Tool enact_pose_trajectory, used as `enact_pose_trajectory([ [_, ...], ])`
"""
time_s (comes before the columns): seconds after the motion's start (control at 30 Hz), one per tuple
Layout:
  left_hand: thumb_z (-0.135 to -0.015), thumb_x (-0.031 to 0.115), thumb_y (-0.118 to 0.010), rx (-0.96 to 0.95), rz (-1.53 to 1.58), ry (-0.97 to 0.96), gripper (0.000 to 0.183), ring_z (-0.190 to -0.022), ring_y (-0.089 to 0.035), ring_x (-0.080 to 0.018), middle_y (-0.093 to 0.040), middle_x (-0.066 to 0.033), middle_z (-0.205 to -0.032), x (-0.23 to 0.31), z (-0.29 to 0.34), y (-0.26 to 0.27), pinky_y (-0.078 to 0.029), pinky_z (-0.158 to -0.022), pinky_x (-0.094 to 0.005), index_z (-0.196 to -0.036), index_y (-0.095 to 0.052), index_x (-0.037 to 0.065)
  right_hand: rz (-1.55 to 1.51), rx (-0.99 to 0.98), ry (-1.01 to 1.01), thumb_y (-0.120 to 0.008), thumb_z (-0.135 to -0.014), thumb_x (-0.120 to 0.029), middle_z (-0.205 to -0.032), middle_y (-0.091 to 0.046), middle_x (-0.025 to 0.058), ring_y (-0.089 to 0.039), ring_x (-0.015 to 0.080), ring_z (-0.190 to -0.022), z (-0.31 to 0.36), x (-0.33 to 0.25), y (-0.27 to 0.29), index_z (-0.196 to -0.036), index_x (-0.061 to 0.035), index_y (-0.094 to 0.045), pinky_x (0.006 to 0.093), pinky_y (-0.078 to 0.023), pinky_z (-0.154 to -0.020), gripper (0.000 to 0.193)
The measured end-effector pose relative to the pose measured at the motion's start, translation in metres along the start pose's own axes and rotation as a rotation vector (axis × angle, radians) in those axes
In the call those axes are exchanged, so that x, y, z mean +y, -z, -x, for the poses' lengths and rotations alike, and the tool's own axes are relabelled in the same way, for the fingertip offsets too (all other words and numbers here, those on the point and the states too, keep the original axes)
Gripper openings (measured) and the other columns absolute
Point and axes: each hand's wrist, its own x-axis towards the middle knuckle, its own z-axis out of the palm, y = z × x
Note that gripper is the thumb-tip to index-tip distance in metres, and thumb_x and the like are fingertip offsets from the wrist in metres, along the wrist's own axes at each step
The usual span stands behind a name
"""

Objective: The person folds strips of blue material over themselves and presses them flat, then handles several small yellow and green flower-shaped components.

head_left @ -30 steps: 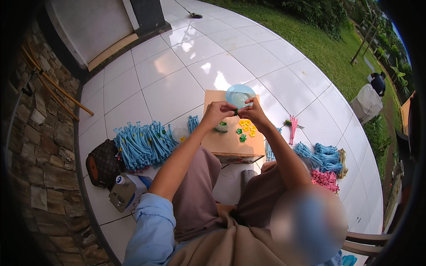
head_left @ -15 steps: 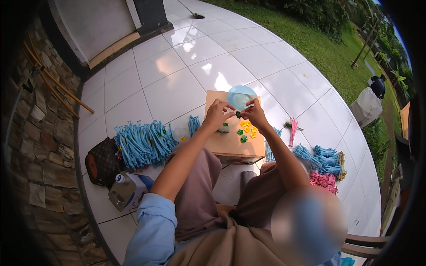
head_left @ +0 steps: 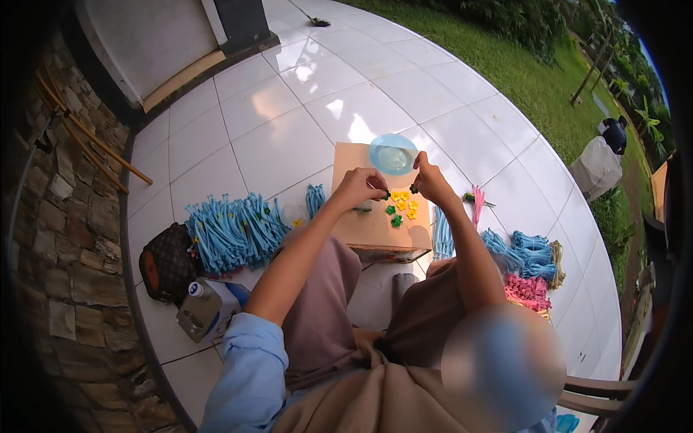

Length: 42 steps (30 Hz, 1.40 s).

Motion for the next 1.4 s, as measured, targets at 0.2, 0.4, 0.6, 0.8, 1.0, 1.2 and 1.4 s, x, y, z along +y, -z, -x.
enact_pose_trajectory([
  [0.2,-0.065,0.0,-0.063,-0.184,-0.674,-0.398,0.006,-0.071,-0.061,-0.0238,-0.061,-0.0094,-0.077,-0.017,0.009,-0.051,-0.049,-0.066,-0.0309,-0.071,-0.06,0.002,0.139,-0.171,0.009,-0.056,-0.065,0.008,-0.078,-0.057,0.0277,-0.059,0.0425,-0.076,0.005,0.034,-0.035,-0.1,0.0024,-0.035,0.0448,-0.048,-0.062,0.041],
  [0.4,-0.069,0.006,-0.061,-0.026,-0.993,-0.576,0.003,-0.085,-0.055,-0.0241,-0.058,-0.0075,-0.08,-0.036,0.005,-0.053,-0.048,-0.07,-0.0357,-0.071,-0.061,0.008,0.124,-0.137,0.083,-0.061,-0.067,0.0,-0.072,-0.059,0.0255,-0.059,0.0417,-0.068,0.011,0.017,-0.056,-0.097,0.0046,-0.037,0.0451,-0.049,-0.061,0.039],
  [0.6,-0.072,0.011,-0.063,0.148,-0.817,-0.497,0.009,-0.09,-0.052,-0.0237,-0.054,-0.0062,-0.09,0.0,0.002,-0.032,-0.047,-0.075,-0.0348,-0.081,-0.061,0.01,-0.145,0.026,-0.033,-0.06,-0.072,-0.002,-0.078,-0.059,0.0249,-0.061,0.0383,-0.067,0.003,0.018,-0.031,-0.095,-0.0017,-0.043,0.0401,-0.049,-0.06,0.029],
  [0.8,-0.066,0.034,-0.072,0.43,-0.631,0.004,0.063,-0.096,-0.051,-0.0326,-0.052,-0.0179,-0.097,-0.051,0.0,0.012,-0.041,-0.088,-0.0428,-0.12,-0.043,0.017,-0.473,-0.208,-0.256,-0.057,-0.084,-0.014,-0.091,-0.058,0.0246,-0.064,0.0264,-0.062,-0.004,-0.029,-0.04,-0.122,-0.0031,-0.02,0.032,-0.054,-0.051,0.054],
  [1.0,-0.064,0.021,-0.071,0.217,-0.612,0.226,0.064,-0.1,-0.051,-0.0318,-0.052,-0.0175,-0.099,-0.073,0.013,0.067,-0.042,-0.086,-0.0408,-0.122,-0.044,0.023,-0.583,-0.15,-0.049,-0.059,-0.079,-0.005,-0.102,-0.054,0.0277,-0.064,0.0299,-0.061,-0.023,-0.084,-0.103,-0.127,-0.0045,-0.013,0.0322,-0.054,-0.052,0.067],
  [1.2,-0.063,0.007,-0.072,0.474,-0.377,0.248,0.068,-0.104,-0.048,-0.0299,-0.048,-0.0165,-0.107,-0.123,0.041,0.135,-0.043,-0.088,-0.0374,-0.122,-0.043,0.022,-0.767,-0.067,-0.199,-0.051,-0.082,-0.002,-0.111,-0.05,0.0238,-0.057,0.0239,-0.093,-0.075,-0.126,-0.206,-0.126,-0.0038,-0.019,0.0324,-0.052,-0.072,0.054],
  [1.4,-0.058,-0.007,-0.067,0.839,-0.236,0.026,0.057,-0.106,-0.047,-0.0305,-0.051,-0.0116,-0.107,-0.227,0.053,0.143,-0.04,-0.092,-0.036,-0.109,-0.053,0.014,-0.713,0.031,-0.563,-0.045,-0.08,0.0,-0.105,-0.055,0.0243,-0.052,0.0337,-0.104,-0.117,-0.147,-0.29,-0.121,-0.0027,-0.027,0.0378,-0.039,-0.088,0.045],
])
